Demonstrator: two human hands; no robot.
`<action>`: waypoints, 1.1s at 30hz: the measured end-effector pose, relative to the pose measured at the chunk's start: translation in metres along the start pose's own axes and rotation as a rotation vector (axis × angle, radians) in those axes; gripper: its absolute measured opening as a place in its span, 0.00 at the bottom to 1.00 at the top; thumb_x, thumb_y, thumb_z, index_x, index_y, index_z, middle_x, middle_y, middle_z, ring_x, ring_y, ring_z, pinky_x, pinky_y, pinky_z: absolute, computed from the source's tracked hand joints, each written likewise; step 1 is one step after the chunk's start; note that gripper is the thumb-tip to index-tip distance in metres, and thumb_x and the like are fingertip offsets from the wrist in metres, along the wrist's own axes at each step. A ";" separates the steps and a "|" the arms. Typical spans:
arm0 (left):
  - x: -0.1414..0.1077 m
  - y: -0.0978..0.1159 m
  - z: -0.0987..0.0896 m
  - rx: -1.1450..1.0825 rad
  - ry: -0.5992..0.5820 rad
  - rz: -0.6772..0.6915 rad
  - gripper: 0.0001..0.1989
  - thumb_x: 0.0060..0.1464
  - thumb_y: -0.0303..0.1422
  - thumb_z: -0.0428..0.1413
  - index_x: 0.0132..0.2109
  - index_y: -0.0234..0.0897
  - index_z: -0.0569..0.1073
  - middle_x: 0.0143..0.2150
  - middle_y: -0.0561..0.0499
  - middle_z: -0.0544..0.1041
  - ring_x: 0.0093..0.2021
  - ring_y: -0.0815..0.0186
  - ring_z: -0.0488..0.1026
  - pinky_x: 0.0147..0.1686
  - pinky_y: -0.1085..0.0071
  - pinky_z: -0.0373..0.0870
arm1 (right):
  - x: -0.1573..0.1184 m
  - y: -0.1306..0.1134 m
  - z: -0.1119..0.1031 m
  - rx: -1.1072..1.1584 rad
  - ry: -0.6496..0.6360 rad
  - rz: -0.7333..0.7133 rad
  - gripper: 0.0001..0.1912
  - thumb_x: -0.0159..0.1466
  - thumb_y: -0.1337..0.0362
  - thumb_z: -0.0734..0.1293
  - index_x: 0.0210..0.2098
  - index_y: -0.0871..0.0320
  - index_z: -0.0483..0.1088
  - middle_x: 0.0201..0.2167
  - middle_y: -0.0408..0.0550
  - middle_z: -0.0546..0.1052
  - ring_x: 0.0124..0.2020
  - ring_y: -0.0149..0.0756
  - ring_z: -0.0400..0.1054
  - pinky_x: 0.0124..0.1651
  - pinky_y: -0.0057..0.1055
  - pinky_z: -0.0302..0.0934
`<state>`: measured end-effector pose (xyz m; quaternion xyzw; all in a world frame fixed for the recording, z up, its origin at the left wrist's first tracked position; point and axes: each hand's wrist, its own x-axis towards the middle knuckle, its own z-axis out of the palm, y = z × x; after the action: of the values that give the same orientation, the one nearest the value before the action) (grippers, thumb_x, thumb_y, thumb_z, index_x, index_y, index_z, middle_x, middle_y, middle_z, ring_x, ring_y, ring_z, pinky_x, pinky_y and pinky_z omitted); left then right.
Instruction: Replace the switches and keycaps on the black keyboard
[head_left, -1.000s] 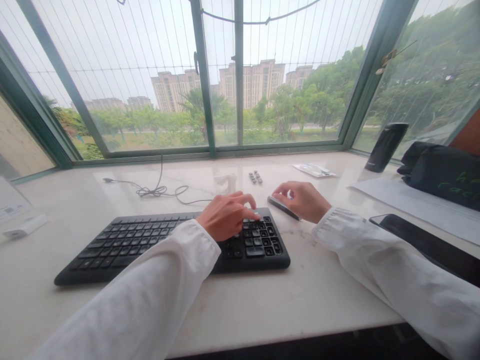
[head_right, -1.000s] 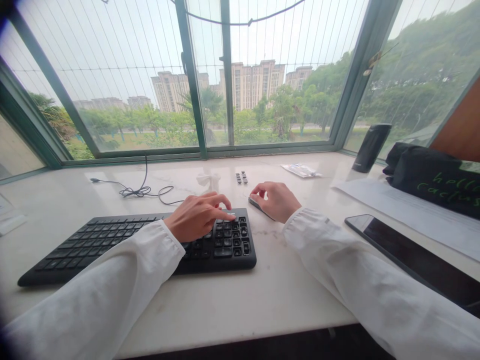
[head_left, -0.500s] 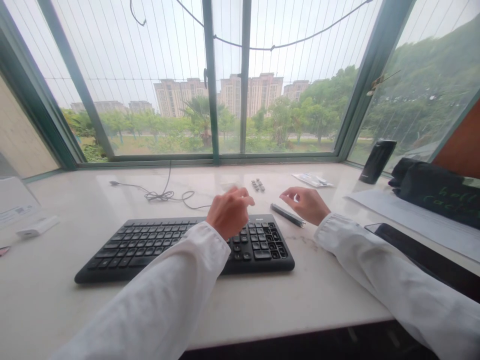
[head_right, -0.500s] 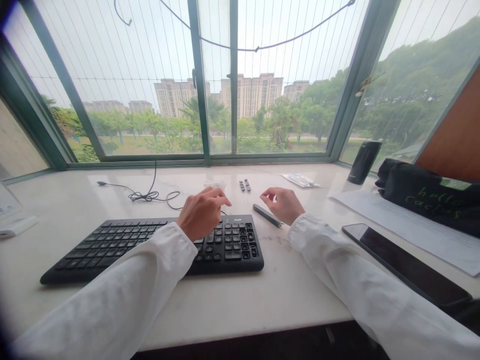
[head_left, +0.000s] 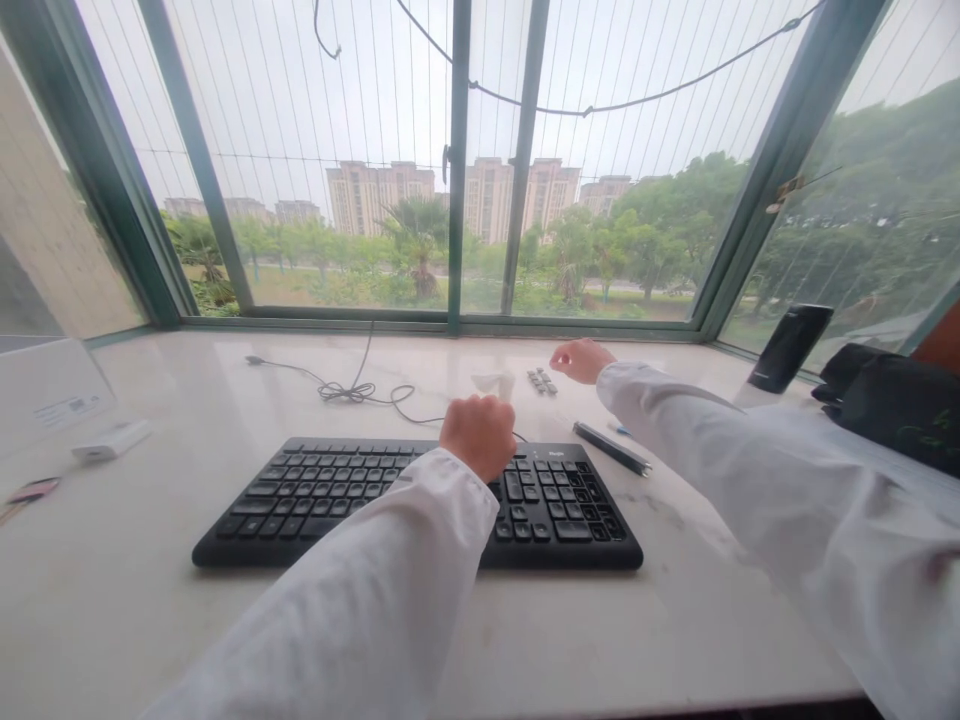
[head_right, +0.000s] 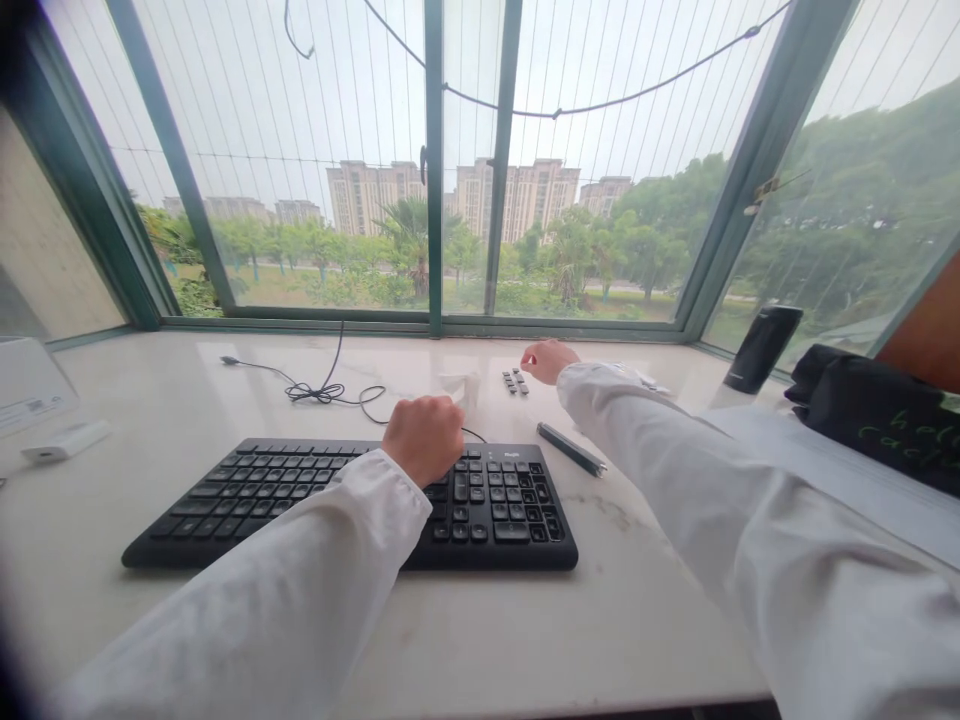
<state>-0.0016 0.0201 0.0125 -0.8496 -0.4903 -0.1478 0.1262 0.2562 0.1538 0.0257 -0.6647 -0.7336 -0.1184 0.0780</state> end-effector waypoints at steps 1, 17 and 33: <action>0.000 0.001 -0.001 -0.002 -0.013 0.001 0.12 0.55 0.27 0.49 0.38 0.32 0.78 0.37 0.40 0.77 0.40 0.59 0.76 0.39 0.65 0.69 | 0.014 -0.002 0.005 -0.018 -0.017 -0.015 0.13 0.62 0.58 0.63 0.42 0.51 0.77 0.40 0.46 0.79 0.40 0.36 0.71 0.39 0.29 0.59; -0.001 0.003 0.001 -0.041 0.046 0.075 0.11 0.53 0.27 0.50 0.33 0.32 0.78 0.33 0.42 0.76 0.36 0.59 0.76 0.32 0.66 0.69 | 0.071 -0.024 0.031 -0.182 -0.135 -0.210 0.08 0.57 0.64 0.69 0.36 0.54 0.79 0.44 0.50 0.78 0.45 0.41 0.70 0.48 0.32 0.57; -0.006 0.010 0.002 -0.110 0.090 0.103 0.14 0.57 0.29 0.47 0.36 0.39 0.79 0.35 0.47 0.78 0.34 0.59 0.76 0.31 0.66 0.65 | -0.149 -0.042 -0.052 0.524 -0.059 -0.386 0.13 0.64 0.56 0.63 0.41 0.55 0.74 0.34 0.45 0.78 0.31 0.32 0.67 0.38 0.30 0.59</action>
<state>0.0045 0.0114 0.0081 -0.8718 -0.4310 -0.2058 0.1088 0.2274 -0.0070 0.0326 -0.4739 -0.8534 0.0811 0.2013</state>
